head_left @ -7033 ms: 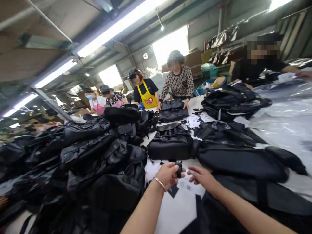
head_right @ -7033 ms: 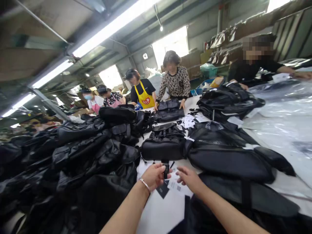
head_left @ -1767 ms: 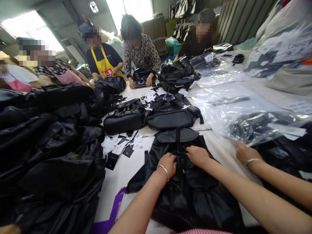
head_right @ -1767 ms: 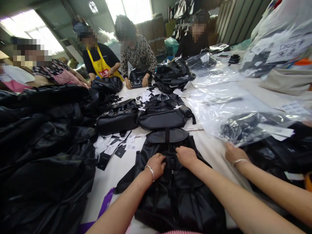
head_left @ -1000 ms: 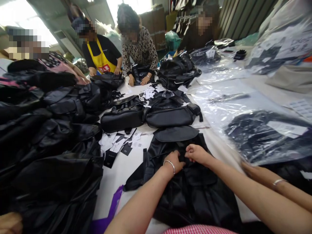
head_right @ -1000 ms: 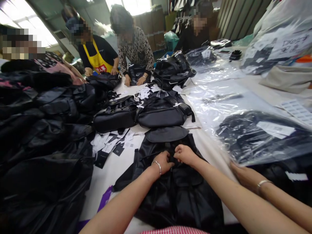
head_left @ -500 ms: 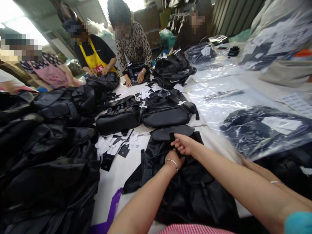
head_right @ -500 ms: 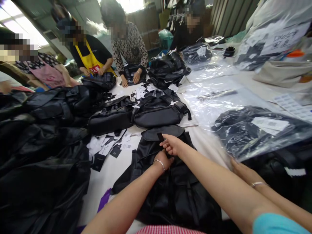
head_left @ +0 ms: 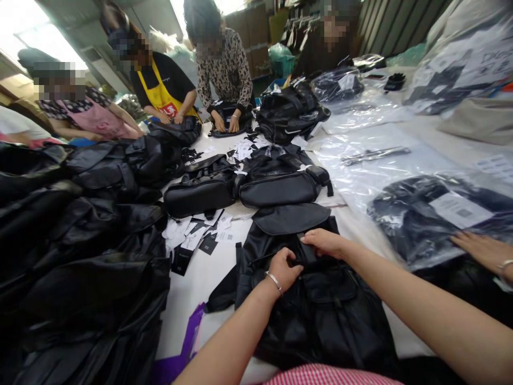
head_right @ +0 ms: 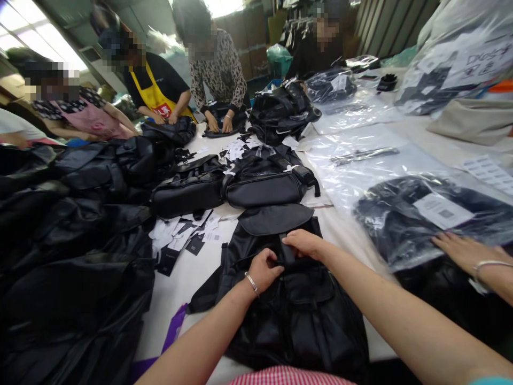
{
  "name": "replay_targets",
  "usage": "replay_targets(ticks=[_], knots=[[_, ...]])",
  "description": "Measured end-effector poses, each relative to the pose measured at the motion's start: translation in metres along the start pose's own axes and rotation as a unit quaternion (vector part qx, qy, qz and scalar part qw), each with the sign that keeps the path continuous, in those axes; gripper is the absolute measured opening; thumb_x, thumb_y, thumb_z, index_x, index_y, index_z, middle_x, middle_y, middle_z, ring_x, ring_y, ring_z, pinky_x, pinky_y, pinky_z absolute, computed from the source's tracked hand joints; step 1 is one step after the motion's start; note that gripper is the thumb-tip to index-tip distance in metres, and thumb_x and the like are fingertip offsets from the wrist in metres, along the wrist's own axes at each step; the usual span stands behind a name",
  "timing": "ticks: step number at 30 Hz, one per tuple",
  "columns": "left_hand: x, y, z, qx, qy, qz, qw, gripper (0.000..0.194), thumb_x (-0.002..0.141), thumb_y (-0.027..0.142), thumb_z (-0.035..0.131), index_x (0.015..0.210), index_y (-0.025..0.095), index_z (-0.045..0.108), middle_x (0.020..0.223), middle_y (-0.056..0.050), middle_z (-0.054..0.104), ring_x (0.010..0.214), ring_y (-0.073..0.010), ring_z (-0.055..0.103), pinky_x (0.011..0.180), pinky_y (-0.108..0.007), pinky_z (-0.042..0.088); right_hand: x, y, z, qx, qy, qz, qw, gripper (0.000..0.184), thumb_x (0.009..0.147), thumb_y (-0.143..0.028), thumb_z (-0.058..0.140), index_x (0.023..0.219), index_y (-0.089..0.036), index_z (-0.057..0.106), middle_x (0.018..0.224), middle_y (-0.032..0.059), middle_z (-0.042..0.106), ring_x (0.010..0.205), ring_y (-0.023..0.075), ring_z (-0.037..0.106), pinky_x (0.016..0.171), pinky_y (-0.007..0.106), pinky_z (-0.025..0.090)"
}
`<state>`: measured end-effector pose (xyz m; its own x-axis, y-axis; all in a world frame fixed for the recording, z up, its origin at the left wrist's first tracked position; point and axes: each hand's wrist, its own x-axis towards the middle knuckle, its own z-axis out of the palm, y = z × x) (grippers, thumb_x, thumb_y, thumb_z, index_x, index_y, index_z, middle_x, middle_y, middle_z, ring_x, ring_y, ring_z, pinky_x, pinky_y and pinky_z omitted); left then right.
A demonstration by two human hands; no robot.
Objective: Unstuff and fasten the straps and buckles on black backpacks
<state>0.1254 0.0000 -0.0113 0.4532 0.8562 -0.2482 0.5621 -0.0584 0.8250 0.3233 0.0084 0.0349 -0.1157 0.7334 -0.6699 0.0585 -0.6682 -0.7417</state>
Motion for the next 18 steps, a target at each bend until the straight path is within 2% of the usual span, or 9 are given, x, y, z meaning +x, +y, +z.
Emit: replay_targets(ticks=[3,5,7,11,13,18], knots=[[-0.005,0.010,-0.006,-0.020,0.011,0.031,0.999,0.023,0.065,0.017,0.072,0.081,0.019,0.056,0.072,0.005,0.054,0.066,-0.0100,0.050,0.062,-0.021,0.042,-0.003,0.003,0.005,-0.015,-0.030,0.025,0.999,0.016,0.081,-0.030,0.058,0.073,-0.018,0.051,0.061,-0.0003,0.062,0.052,0.0116,0.060,0.043,0.018,0.039],[-0.008,0.016,-0.010,-0.019,0.019,0.063,0.998,0.019,0.065,0.013,0.070,0.078,0.018,0.056,0.074,0.004,0.055,0.067,-0.0100,0.050,0.064,-0.021,0.042,-0.005,0.004,0.007,-0.025,-0.047,0.039,0.998,0.012,0.082,-0.029,0.055,0.078,-0.018,0.052,0.065,0.0026,0.066,0.057,0.0160,0.065,0.043,0.020,0.042],[-0.009,0.018,-0.013,-0.011,0.020,0.084,0.996,0.016,0.066,0.011,0.068,0.076,0.018,0.057,0.075,0.003,0.055,0.069,-0.0101,0.051,0.065,-0.021,0.043,-0.007,0.004,0.007,-0.034,-0.058,0.042,0.997,0.011,0.082,-0.028,0.054,0.079,-0.017,0.052,0.065,0.0042,0.067,0.059,0.0184,0.068,0.042,0.020,0.040],[-0.008,0.014,-0.011,-0.003,0.029,0.085,0.996,0.017,0.067,0.009,0.066,0.079,0.018,0.060,0.082,0.001,0.057,0.075,-0.0119,0.054,0.070,-0.023,0.046,-0.007,0.006,0.007,-0.046,-0.064,0.036,0.996,0.011,0.082,-0.028,0.054,0.079,-0.018,0.051,0.065,0.0041,0.068,0.060,0.0186,0.069,0.039,0.017,0.033],[-0.005,0.008,-0.009,-0.015,0.035,0.069,0.997,0.018,0.067,0.009,0.066,0.081,0.019,0.062,0.086,0.000,0.059,0.079,-0.0128,0.056,0.074,-0.024,0.048,-0.005,0.008,0.007,-0.051,-0.056,0.033,0.997,0.011,0.082,-0.028,0.053,0.078,-0.018,0.050,0.064,0.0031,0.067,0.061,0.0178,0.069,0.038,0.016,0.031],[0.010,-0.006,-0.002,-0.103,0.037,-0.048,0.993,0.018,0.072,0.010,0.065,0.088,0.018,0.063,0.083,0.001,0.064,0.075,-0.0112,0.060,0.076,-0.026,0.052,0.004,0.014,0.010,-0.097,-0.011,0.024,0.995,0.016,0.083,-0.031,0.054,0.074,-0.019,0.048,0.063,0.0016,0.065,0.057,0.0166,0.068,0.036,0.016,0.031]])
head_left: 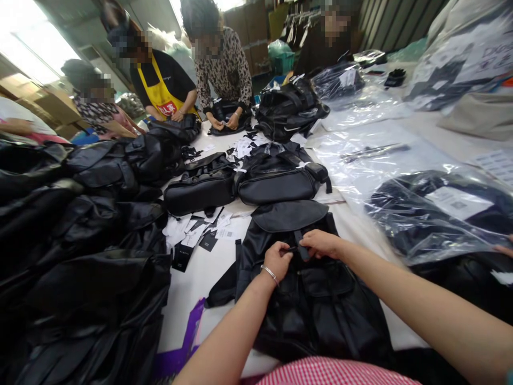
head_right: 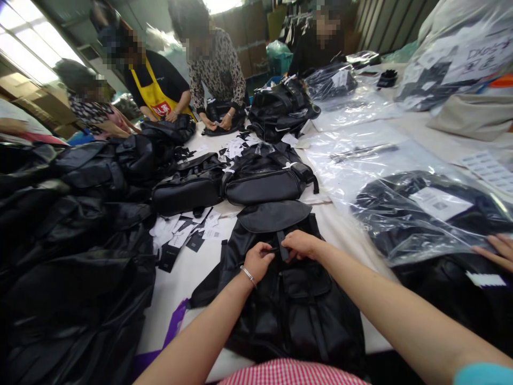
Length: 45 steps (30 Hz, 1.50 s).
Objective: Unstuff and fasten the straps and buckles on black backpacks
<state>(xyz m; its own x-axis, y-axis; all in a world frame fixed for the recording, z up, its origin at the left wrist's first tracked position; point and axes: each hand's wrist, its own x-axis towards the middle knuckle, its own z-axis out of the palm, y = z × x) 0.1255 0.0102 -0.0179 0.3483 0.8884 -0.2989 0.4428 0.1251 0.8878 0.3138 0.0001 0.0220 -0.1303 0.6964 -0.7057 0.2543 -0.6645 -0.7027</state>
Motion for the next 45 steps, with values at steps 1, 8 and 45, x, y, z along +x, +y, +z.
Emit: replay_targets(ticks=[1,8,45], knots=[[0.004,-0.002,0.001,-0.008,0.000,-0.011,1.000,0.018,0.073,0.010,0.064,0.090,0.018,0.062,0.082,0.000,0.064,0.074,-0.0107,0.060,0.075,-0.026,0.052,0.002,0.001,0.001,-0.017,0.011,-0.001,1.000,0.016,0.083,-0.032,0.054,0.075,-0.019,0.049,0.063,0.0018,0.065,0.056,0.0169,0.068,0.036,0.017,0.031],[0.018,-0.009,0.011,-0.068,-0.002,-0.063,0.996,0.022,0.080,0.009,0.056,0.100,0.016,0.057,0.082,0.000,0.061,0.063,-0.0099,0.062,0.056,-0.022,0.054,0.000,-0.004,-0.005,-0.206,0.134,-0.031,0.969,0.009,0.079,-0.023,0.060,0.077,-0.017,0.054,0.065,0.0064,0.065,0.062,0.0233,0.068,0.052,0.026,0.044],[0.010,0.003,0.003,0.057,-0.031,-0.054,0.996,0.020,0.082,0.019,0.060,0.100,0.014,0.065,0.085,-0.007,0.070,0.078,-0.0161,0.066,0.077,-0.030,0.054,0.006,0.009,0.008,-0.108,0.132,-0.054,0.984,0.025,0.075,-0.025,0.065,0.055,-0.016,0.054,0.049,-0.0023,0.054,0.045,0.0072,0.045,0.044,0.020,0.027]])
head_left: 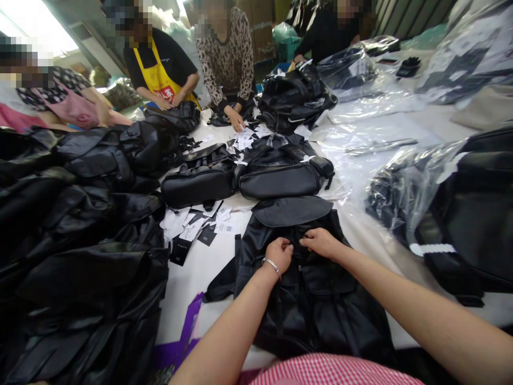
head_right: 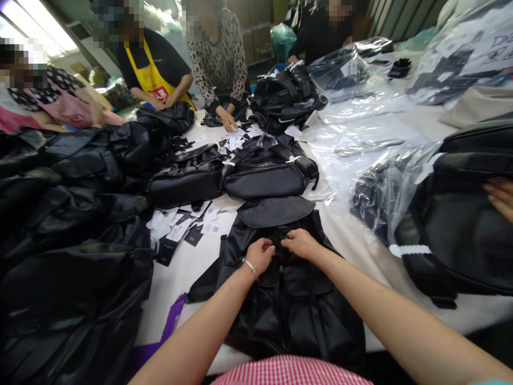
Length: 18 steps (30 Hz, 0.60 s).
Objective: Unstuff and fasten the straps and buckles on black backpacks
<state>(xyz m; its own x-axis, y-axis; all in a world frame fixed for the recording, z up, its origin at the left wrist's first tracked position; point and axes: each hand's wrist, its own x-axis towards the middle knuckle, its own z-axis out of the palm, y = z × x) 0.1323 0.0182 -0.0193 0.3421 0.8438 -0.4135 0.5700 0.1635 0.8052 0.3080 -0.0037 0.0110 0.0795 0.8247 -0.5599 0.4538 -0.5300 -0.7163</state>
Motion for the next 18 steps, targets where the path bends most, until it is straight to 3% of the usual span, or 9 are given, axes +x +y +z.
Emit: replay_targets(ticks=[4,8,18], knots=[[-0.012,0.001,-0.007,0.140,-0.045,0.020,0.989,0.012,0.070,0.020,0.069,0.081,0.018,0.071,0.079,-0.005,0.071,0.083,-0.0209,0.066,0.086,-0.033,0.051,0.010,0.005,-0.008,-0.053,0.013,-0.016,0.998,0.025,0.080,-0.027,0.061,0.058,-0.016,0.055,0.051,-0.0006,0.059,0.041,0.0079,0.047,0.043,0.020,0.030],[-0.016,0.002,-0.008,0.225,-0.097,0.027,0.969,0.017,0.068,0.029,0.069,0.084,0.023,0.074,0.083,-0.004,0.072,0.085,-0.0210,0.066,0.084,-0.030,0.051,0.016,0.008,-0.001,-0.081,-0.012,-0.017,0.997,0.020,0.085,-0.026,0.054,0.068,-0.016,0.056,0.056,0.0009,0.063,0.033,0.0081,0.047,0.037,0.021,0.032],[-0.013,0.004,-0.007,0.293,-0.144,0.011,0.945,0.031,0.066,0.042,0.070,0.091,0.024,0.075,0.088,-0.005,0.073,0.084,-0.0204,0.067,0.076,-0.026,0.051,0.027,0.007,0.003,-0.166,-0.069,-0.034,0.983,0.019,0.091,-0.026,0.048,0.080,-0.014,0.059,0.063,0.0033,0.068,0.037,0.0080,0.052,0.039,0.019,0.035]])
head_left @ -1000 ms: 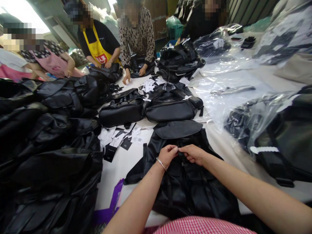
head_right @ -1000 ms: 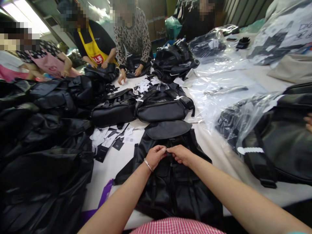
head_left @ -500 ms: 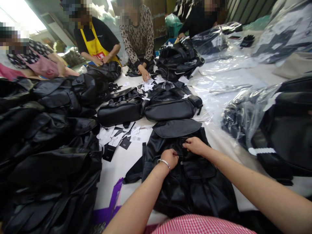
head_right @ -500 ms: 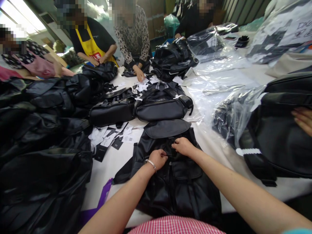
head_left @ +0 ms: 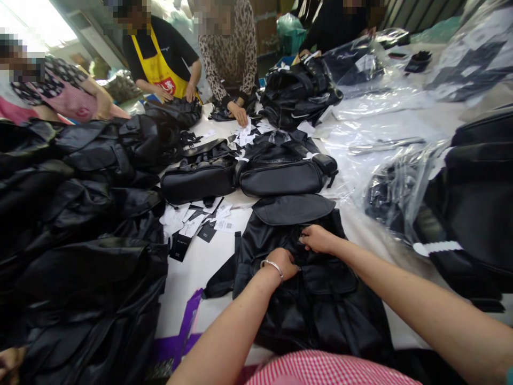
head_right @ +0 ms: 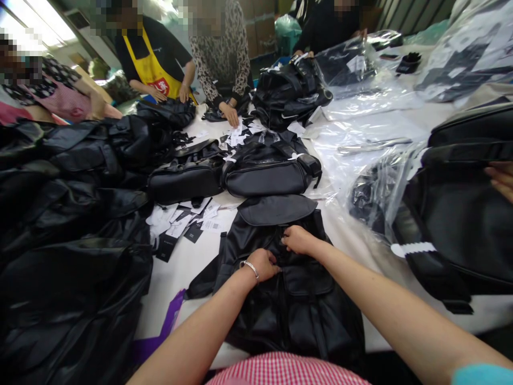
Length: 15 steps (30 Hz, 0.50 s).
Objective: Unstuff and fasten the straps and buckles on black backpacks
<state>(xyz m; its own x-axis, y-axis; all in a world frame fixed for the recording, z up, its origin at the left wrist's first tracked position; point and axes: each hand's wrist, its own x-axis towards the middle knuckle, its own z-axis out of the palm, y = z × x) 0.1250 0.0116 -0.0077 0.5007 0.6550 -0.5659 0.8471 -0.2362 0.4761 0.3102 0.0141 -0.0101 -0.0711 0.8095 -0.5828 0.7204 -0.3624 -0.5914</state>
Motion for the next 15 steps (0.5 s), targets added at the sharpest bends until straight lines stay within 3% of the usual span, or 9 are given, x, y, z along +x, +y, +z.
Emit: replay_targets(ticks=[4,9,12,15], knots=[[0.000,-0.001,0.000,-0.004,0.003,0.002,1.000,0.033,0.066,0.044,0.072,0.093,0.025,0.075,0.088,-0.004,0.073,0.083,-0.0194,0.066,0.075,-0.025,0.050,0.003,-0.006,0.004,-0.080,-0.004,-0.028,0.996,0.018,0.088,-0.024,0.053,0.077,-0.015,0.064,0.066,0.0068,0.069,0.055,0.0146,0.063,0.053,0.022,0.044],[0.000,-0.003,0.000,-0.019,0.011,0.011,1.000,0.031,0.066,0.043,0.073,0.091,0.024,0.075,0.084,-0.005,0.072,0.080,-0.0202,0.066,0.074,-0.027,0.050,0.000,-0.013,0.005,-0.182,0.037,-0.082,0.979,0.019,0.087,-0.025,0.053,0.095,-0.014,0.066,0.099,0.0166,0.070,0.096,0.0265,0.065,0.078,0.030,0.045],[0.000,-0.004,0.000,-0.024,0.014,0.010,1.000,0.029,0.066,0.041,0.074,0.090,0.024,0.075,0.083,-0.005,0.073,0.079,-0.0199,0.066,0.074,-0.027,0.050,-0.006,-0.012,0.008,-0.223,0.041,-0.102,0.969,0.024,0.088,-0.026,0.050,0.105,-0.014,0.063,0.102,0.0163,0.069,0.097,0.0279,0.064,0.077,0.032,0.044],[0.000,-0.003,0.001,-0.025,0.014,0.007,1.000,0.029,0.064,0.040,0.074,0.089,0.024,0.075,0.084,-0.005,0.073,0.079,-0.0203,0.066,0.073,-0.027,0.051,-0.011,-0.011,0.010,-0.253,0.018,-0.127,0.959,0.020,0.089,-0.028,0.050,0.097,-0.019,0.065,0.094,0.0126,0.071,0.089,0.0271,0.066,0.072,0.031,0.043]])
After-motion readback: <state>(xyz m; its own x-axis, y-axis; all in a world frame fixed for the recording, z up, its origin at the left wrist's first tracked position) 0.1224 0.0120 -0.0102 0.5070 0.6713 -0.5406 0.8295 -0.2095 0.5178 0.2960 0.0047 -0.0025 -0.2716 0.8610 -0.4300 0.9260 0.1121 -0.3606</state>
